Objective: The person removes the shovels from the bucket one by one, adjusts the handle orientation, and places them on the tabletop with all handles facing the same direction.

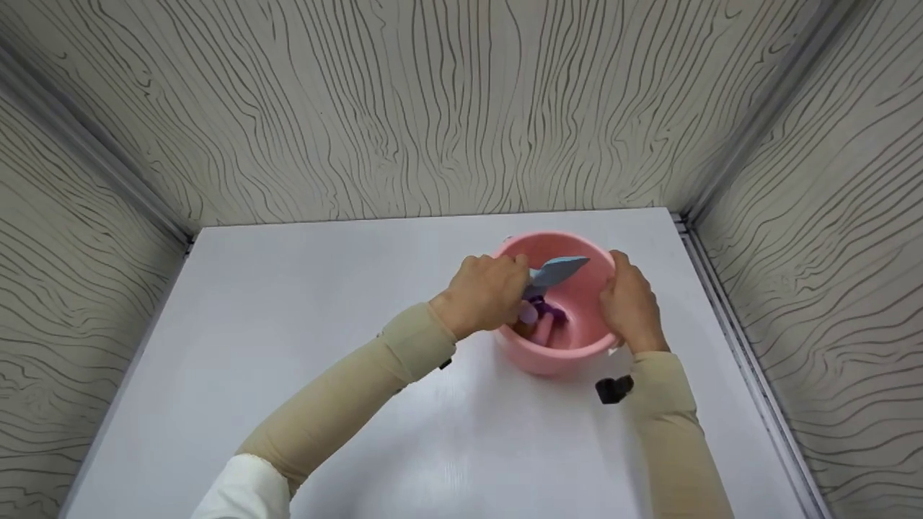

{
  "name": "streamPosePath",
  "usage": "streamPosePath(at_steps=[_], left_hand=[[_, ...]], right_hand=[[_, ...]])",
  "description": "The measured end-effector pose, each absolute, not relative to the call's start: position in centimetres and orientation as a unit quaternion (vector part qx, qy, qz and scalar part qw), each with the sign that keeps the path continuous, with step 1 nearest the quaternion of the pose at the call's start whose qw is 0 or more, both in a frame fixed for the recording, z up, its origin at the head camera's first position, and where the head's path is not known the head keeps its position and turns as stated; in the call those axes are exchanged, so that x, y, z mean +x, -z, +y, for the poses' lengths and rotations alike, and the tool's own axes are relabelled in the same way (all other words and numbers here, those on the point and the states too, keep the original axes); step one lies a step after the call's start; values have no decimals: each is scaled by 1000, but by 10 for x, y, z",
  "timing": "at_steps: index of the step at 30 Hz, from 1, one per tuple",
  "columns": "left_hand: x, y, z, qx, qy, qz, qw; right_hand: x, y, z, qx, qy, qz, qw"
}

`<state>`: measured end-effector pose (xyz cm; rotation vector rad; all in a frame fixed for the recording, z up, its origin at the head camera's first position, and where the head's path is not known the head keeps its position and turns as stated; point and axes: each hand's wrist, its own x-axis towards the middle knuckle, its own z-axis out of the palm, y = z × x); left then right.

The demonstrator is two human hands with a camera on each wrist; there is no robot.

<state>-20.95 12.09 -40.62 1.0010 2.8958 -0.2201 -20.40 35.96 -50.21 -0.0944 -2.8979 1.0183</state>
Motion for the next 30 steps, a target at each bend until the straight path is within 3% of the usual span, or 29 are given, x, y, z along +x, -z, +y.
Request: streamPosePath(at_steps=[5, 22, 30], left_hand=[[-208, 401, 110, 287, -72, 953, 68], [-190, 417, 68, 244, -345, 906, 18], [-191, 441, 60, 228, -487, 843, 8]], right_hand=[[-205, 499, 363, -33, -329, -943, 38], [-201, 503, 362, -30, -333, -942, 37], [-202, 505, 362, -34, -336, -940, 38]])
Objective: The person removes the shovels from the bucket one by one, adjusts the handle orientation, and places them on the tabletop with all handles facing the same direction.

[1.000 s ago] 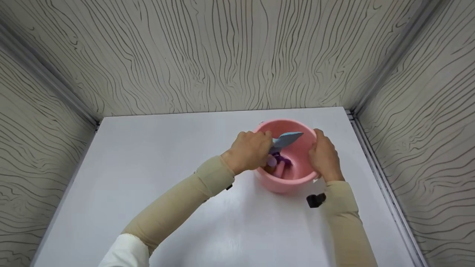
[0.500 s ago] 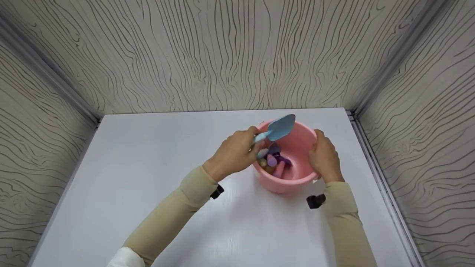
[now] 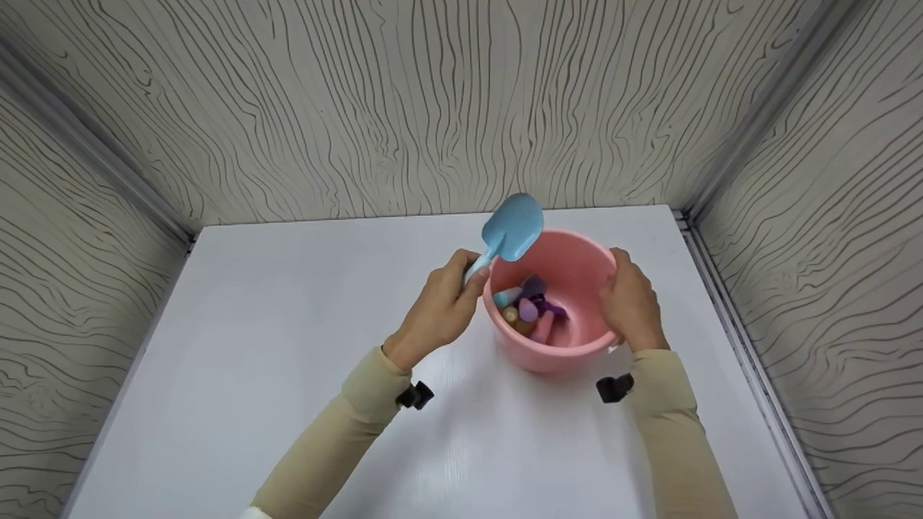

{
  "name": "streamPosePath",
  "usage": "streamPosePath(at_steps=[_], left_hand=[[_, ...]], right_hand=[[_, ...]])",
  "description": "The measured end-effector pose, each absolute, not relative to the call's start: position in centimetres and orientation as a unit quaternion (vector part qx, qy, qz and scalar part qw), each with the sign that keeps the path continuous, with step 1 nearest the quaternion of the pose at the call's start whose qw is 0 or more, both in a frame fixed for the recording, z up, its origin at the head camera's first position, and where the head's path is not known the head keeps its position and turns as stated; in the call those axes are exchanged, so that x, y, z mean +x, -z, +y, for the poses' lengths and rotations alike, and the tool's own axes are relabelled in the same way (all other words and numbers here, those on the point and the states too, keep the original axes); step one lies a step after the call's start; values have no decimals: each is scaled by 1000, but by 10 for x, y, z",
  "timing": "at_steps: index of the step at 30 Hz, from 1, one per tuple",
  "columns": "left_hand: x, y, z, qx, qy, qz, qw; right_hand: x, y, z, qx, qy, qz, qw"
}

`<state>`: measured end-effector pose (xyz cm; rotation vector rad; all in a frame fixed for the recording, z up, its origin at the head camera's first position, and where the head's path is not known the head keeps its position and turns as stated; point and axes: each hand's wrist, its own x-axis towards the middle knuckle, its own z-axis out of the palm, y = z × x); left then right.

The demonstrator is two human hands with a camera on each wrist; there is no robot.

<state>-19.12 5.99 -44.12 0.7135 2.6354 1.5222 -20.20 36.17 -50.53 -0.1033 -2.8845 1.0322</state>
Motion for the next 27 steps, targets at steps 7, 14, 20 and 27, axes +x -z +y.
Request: streamPosePath(at_steps=[7, 14, 20, 27], left_hand=[[-191, 469, 58, 191, -589, 785, 3], [-190, 486, 57, 145, -643, 751, -26], [-186, 497, 58, 107, -670, 734, -31], [-182, 518, 58, 58, -682, 729, -22]], right_hand=[[-201, 507, 362, -34, -336, -941, 41], [-204, 504, 362, -29, -336, -940, 47], [-205, 502, 363, -36, -340, -939, 42], [-204, 503, 362, -42, -346, -937, 32]])
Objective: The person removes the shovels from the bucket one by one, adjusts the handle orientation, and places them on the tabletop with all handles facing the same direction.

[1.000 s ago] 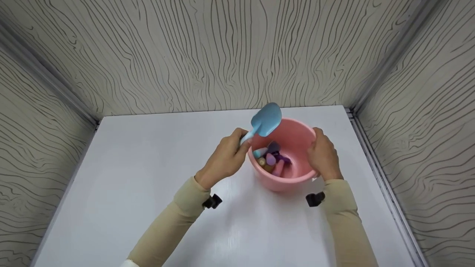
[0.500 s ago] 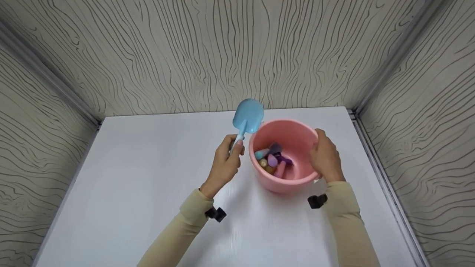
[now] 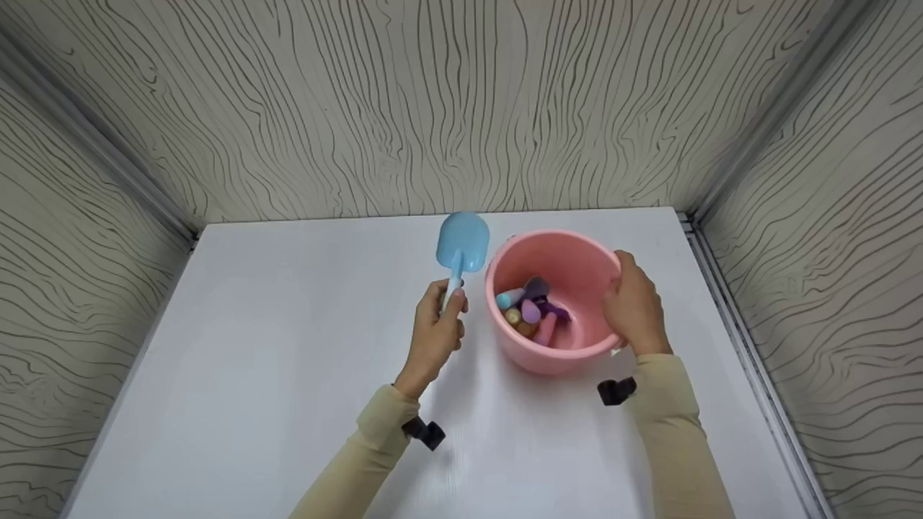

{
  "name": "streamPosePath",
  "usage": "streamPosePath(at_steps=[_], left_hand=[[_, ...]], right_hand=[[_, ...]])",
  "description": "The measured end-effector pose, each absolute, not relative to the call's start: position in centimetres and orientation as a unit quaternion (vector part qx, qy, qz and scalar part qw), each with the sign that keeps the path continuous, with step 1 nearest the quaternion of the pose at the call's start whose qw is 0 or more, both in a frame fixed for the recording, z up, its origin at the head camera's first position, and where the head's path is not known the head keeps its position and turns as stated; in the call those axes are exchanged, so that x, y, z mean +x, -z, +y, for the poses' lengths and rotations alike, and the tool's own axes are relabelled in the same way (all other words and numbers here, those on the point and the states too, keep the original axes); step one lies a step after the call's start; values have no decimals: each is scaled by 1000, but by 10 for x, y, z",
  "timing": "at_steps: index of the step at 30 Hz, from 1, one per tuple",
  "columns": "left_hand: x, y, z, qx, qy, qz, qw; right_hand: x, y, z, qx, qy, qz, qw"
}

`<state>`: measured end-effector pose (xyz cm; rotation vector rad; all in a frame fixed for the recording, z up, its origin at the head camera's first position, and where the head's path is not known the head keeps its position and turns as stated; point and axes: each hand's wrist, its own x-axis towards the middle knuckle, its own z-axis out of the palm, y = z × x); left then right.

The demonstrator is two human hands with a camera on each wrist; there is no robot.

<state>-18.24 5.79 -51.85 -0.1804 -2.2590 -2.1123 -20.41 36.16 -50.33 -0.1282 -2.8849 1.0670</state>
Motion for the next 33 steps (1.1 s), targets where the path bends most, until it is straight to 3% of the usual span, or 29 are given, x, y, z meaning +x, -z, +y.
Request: streamPosePath(at_steps=[20, 33], left_hand=[[-176, 605, 65, 64, 684, -723, -71], [-179, 617, 71, 87, 687, -715, -99]], right_hand=[[-202, 506, 359, -27, -333, -941, 59], [-202, 503, 361, -37, -338, -939, 51]])
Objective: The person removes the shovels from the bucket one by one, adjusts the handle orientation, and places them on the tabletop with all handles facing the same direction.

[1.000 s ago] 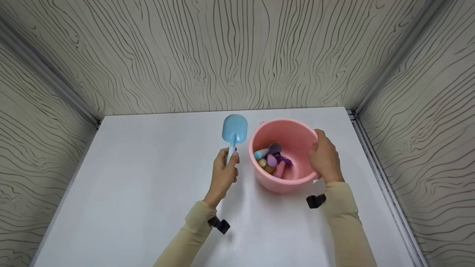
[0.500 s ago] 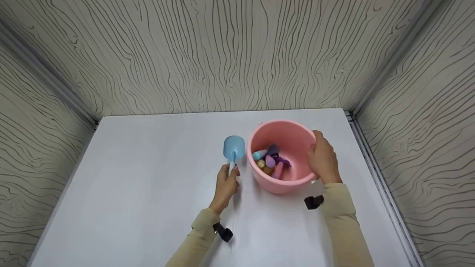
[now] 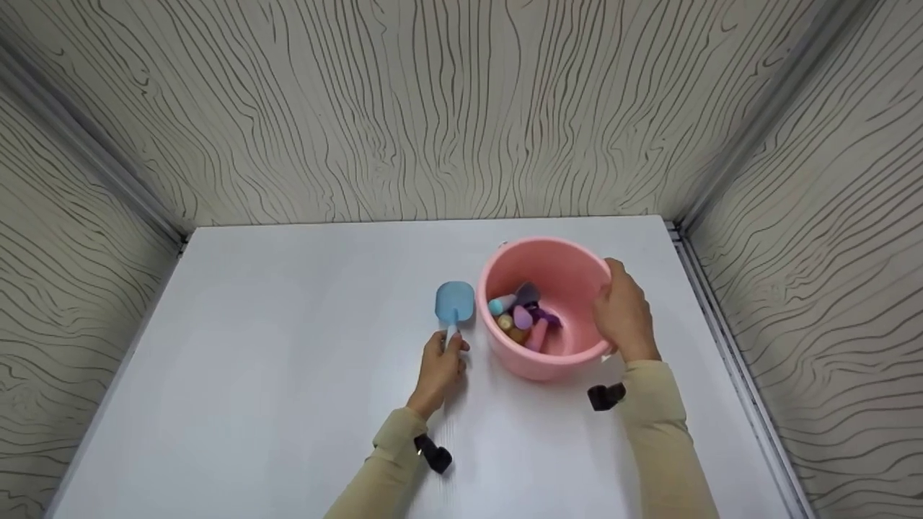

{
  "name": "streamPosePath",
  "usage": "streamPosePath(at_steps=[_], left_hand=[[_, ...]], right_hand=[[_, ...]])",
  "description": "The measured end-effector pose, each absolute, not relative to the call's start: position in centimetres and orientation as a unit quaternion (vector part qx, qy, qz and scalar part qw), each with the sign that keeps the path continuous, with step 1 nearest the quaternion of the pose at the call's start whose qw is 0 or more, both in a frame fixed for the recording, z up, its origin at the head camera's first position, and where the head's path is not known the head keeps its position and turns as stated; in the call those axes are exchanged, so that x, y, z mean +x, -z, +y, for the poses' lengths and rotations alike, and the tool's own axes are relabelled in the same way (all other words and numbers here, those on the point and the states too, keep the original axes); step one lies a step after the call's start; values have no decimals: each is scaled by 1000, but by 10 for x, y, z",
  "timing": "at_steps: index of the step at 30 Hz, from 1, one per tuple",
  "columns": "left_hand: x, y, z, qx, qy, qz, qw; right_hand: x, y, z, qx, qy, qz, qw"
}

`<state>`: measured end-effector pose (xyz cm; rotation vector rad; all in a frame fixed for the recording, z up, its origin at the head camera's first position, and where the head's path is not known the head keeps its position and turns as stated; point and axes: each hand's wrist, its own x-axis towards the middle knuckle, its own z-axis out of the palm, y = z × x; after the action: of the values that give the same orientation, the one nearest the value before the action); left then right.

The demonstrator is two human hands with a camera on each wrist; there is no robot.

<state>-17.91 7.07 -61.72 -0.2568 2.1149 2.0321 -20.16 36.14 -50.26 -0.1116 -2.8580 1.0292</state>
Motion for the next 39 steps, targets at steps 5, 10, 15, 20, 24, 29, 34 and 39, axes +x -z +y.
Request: streamPosePath(at_steps=[5, 10, 15, 20, 24, 29, 34, 39], left_hand=[[-180, 617, 72, -86, -673, 724, 122], [-180, 622, 73, -78, -683, 711, 149], [-178, 629, 72, -90, -720, 669, 161], [-174, 631, 71, -109, -727, 658, 164], [-174, 627, 72, -101, -732, 650, 180], [-174, 619, 71, -86, -711, 670, 194], [-174, 610, 65, -62, -637, 742, 199], [-175, 607, 64, -61, -565, 803, 179]], right_hand=[[-201, 502, 363, -41, -338, -939, 43], [-200, 502, 364, -46, -344, -937, 38], [-199, 504, 363, -42, -337, -939, 43], [-198, 506, 361, -40, -335, -940, 41], [-198, 505, 361, -40, -339, -939, 44], [-201, 503, 361, -39, -341, -938, 45], [-202, 503, 361, -38, -342, -938, 46], [-201, 504, 360, -36, -343, -937, 49]])
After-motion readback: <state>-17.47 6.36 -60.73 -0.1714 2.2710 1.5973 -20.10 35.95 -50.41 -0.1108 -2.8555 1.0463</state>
